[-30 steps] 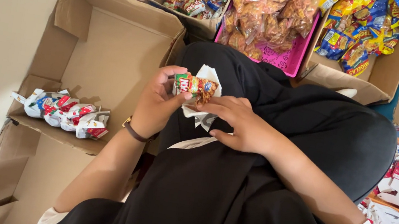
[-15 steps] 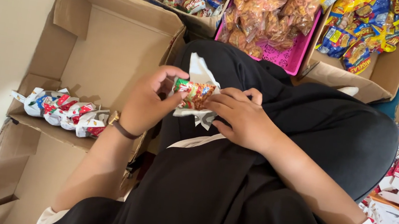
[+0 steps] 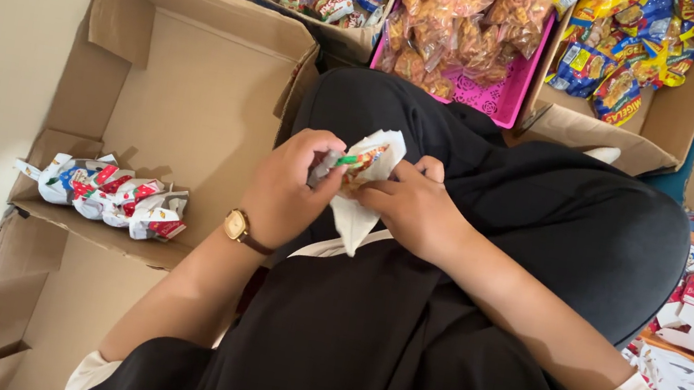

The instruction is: The person is packing various snack items into small, penguin-themed gift bags while sitting on the floor surrounded by boxes of supplies.

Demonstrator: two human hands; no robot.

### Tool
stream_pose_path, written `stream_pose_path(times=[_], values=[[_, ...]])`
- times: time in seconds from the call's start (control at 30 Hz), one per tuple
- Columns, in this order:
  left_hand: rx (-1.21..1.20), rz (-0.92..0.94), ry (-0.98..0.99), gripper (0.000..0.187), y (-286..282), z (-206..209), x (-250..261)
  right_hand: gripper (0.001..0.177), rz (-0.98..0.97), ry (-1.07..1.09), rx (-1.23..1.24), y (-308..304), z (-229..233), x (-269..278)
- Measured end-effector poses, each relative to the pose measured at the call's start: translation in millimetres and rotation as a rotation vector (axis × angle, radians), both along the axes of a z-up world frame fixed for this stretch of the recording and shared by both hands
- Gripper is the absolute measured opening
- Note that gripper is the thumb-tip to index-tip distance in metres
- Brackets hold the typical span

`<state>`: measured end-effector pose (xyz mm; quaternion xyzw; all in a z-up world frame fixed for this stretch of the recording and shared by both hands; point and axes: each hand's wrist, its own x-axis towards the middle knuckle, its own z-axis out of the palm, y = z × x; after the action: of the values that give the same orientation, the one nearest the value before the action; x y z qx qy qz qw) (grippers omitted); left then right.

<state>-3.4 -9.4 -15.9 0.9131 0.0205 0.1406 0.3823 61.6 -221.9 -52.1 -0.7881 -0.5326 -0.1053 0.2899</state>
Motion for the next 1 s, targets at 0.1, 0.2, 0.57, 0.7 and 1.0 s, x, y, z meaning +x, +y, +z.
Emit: stream_pose_path(times=[0.1,0.2,0.57,0.7,1.0], values=[[0.034,-0.115,0.019,0.028,-8,7,4,0.02,-0.014,0.0,-0.013,1,1,-2],[0.12,-0.121,-0.029,0.044,-11,-14,6,0.02,-0.009,-0.002,-0.024,-2,0,-4],[0.047,-0.17,0.165,0.082,1,-36,25,0.024,0.049,0.127,0.04,1,13,-10],[-0.15,-0.186,0.395,0.05,-5,-15,24,0.028,0.02,0.341,0.178,3,20,-17],[-0.384,-0.294,0.418,0.048,-4,-38,27,0.024,0.021,0.029,-0.032,-13,-23,-3]])
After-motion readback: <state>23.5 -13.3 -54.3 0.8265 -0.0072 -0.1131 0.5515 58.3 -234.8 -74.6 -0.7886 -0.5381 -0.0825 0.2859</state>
